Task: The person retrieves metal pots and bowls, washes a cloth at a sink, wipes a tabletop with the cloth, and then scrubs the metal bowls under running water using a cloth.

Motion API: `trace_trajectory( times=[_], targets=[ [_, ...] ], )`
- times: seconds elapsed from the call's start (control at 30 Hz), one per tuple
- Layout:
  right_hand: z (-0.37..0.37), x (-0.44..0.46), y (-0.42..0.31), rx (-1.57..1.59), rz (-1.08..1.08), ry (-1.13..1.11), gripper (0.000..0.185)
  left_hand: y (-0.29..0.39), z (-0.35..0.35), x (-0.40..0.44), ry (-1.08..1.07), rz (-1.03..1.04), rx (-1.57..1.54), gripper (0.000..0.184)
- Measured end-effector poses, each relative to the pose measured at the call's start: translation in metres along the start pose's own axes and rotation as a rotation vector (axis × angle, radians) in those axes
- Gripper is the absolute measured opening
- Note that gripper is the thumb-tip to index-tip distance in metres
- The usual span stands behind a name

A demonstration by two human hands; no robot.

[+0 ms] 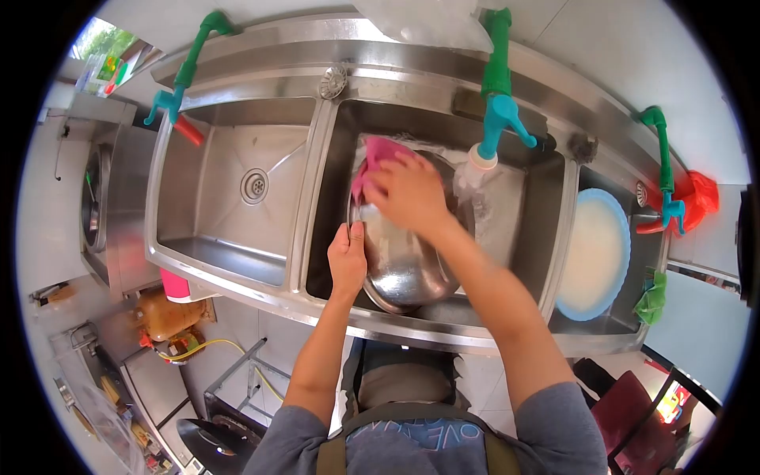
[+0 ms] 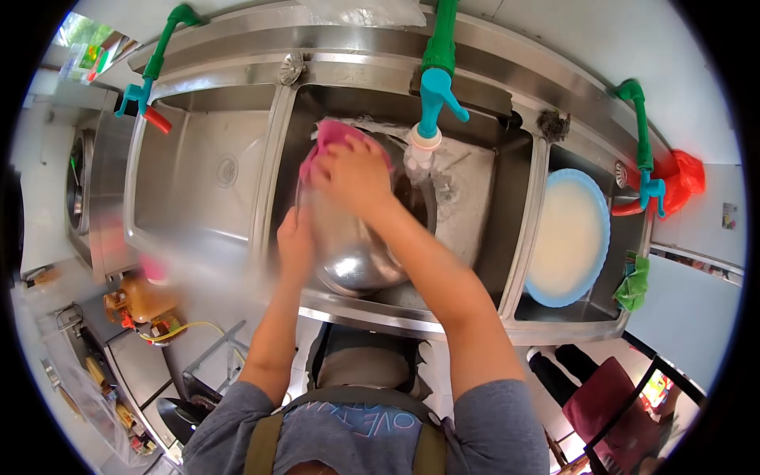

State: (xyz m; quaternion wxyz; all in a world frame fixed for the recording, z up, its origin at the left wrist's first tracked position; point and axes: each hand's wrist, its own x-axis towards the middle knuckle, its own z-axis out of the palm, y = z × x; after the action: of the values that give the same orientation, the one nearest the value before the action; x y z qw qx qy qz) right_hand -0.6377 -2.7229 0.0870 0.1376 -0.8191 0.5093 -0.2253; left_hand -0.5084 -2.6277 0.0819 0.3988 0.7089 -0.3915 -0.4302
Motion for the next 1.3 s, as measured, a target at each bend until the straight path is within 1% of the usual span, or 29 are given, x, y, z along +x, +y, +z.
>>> trace_trajectory(
  times=[0.07, 0.13, 0.2, 0.23, 0.27, 0.3, 0.33, 0.37, 0.4, 0.47, 0.57, 0.6, 0.67, 0.7, 0.73, 0.77, 0.83, 0.87, 0.93, 1.0, 1.03, 1.1, 1.13, 1.2, 1.23, 1.27, 1.3],
  targets=[
    [-0.002, 0.049, 0.027, 0.159, 0.401, -0.454, 0.038, 0.002, 0.001, -0.003, 0.008, 0.011, -0.041, 0.032],
    [0.024, 0.059, 0.070, 0.237, 0.594, -0.420, 0.042, -0.003, 0.000, -0.004, 0.054, -0.004, -0.075, 0.032],
    [0.055, 0.035, 0.111, 0.359, 0.683, -0.327, 0.048, -0.013, -0.003, -0.004, 0.137, -0.014, -0.131, 0.030],
    [0.097, 0.005, 0.133, 0.306, 0.767, -0.185, 0.051, -0.018, -0.005, -0.001, 0.196, -0.013, -0.172, 0.029],
    [0.133, -0.036, 0.151, 0.252, 0.850, -0.041, 0.054, -0.024, -0.010, 0.003, 0.228, -0.132, -0.328, 0.028],
    [0.138, -0.073, 0.169, 0.372, 0.901, -0.165, 0.056, -0.025, -0.016, 0.004, 0.230, -0.199, -0.449, 0.027],
    [0.138, -0.108, 0.174, 0.495, 0.955, -0.297, 0.059, -0.020, -0.019, 0.004, 0.217, -0.183, -0.380, 0.026],
    [0.119, -0.129, 0.154, 0.858, 1.172, -0.193, 0.056, -0.017, -0.023, 0.000, 0.202, -0.176, -0.307, 0.026],
    [0.092, -0.142, 0.131, 1.223, 1.370, -0.057, 0.054, -0.024, -0.022, -0.002, 0.202, -0.174, -0.318, 0.027],
    [0.079, -0.176, 0.093, 1.396, 1.165, 0.252, 0.049, -0.038, -0.011, -0.001, 0.206, -0.145, -0.358, 0.028],
    [0.048, -0.183, 0.041, 1.029, 1.054, 0.310, 0.049, -0.040, -0.001, -0.014, 0.271, -0.268, -0.490, 0.030],
    [0.035, -0.181, 0.020, 0.910, 1.020, 0.329, 0.048, -0.049, 0.002, -0.018, 0.259, -0.308, -0.546, 0.030],
    [0.017, -0.174, -0.015, 0.670, 0.946, 0.372, 0.048, -0.042, 0.015, -0.030, 0.227, -0.331, -0.781, 0.031],
    [0.015, -0.169, -0.030, 0.600, 0.864, 0.391, 0.046, -0.039, 0.022, -0.038, 0.211, -0.344, -0.900, 0.034],
    [0.011, -0.166, -0.044, 0.442, 0.715, 0.363, 0.047, -0.043, 0.028, -0.045, 0.116, -0.318, -0.969, 0.041],
    [0.006, -0.159, -0.061, 0.416, 0.686, 0.404, 0.044, -0.036, 0.035, -0.051, 0.123, -0.310, -0.868, 0.042],
    [0.008, -0.161, -0.082, 0.243, 0.544, 0.306, 0.038, -0.019, 0.045, -0.062, 0.142, -0.289, -0.669, 0.045],
    [0.006, -0.160, -0.081, 0.211, 0.498, 0.259, 0.038, -0.033, 0.044, -0.060, 0.096, -0.293, -0.599, 0.047],
    [0.001, -0.157, -0.078, 0.149, 0.403, 0.154, 0.038, -0.020, 0.042, -0.054, 0.026, -0.293, -0.695, 0.048],
    [-0.010, -0.140, -0.056, 0.104, 0.283, 0.180, 0.035, -0.020, 0.046, -0.048, -0.004, -0.280, -0.837, 0.049],
    [-0.015, -0.128, -0.041, 0.078, 0.219, 0.200, 0.034, -0.021, 0.046, -0.045, -0.007, -0.267, -0.849, 0.050],
    [-0.022, -0.112, -0.020, 0.102, 0.199, 0.177, 0.035, -0.021, 0.046, -0.038, -0.011, -0.237, -0.884, 0.050],
    [-0.024, -0.105, -0.009, 0.115, 0.193, 0.163, 0.035, -0.027, 0.041, -0.031, -0.017, -0.280, -0.873, 0.052],
    [-0.004, -0.096, 0.030, 0.312, 0.266, 0.155, 0.037, -0.032, 0.026, -0.024, -0.075, -0.290, -0.747, 0.053],
    [0.000, -0.093, 0.055, 0.252, 0.402, -0.005, 0.038, -0.030, 0.021, -0.022, -0.102, -0.294, -0.682, 0.054],
    [0.008, -0.094, 0.086, 0.195, 0.538, -0.170, 0.040, -0.024, 0.017, -0.022, -0.144, -0.319, -0.700, 0.054],
    [0.050, -0.108, 0.142, 0.154, 0.601, -0.288, 0.048, -0.031, 0.017, -0.020, -0.132, -0.329, -0.684, 0.054]
  ],
)
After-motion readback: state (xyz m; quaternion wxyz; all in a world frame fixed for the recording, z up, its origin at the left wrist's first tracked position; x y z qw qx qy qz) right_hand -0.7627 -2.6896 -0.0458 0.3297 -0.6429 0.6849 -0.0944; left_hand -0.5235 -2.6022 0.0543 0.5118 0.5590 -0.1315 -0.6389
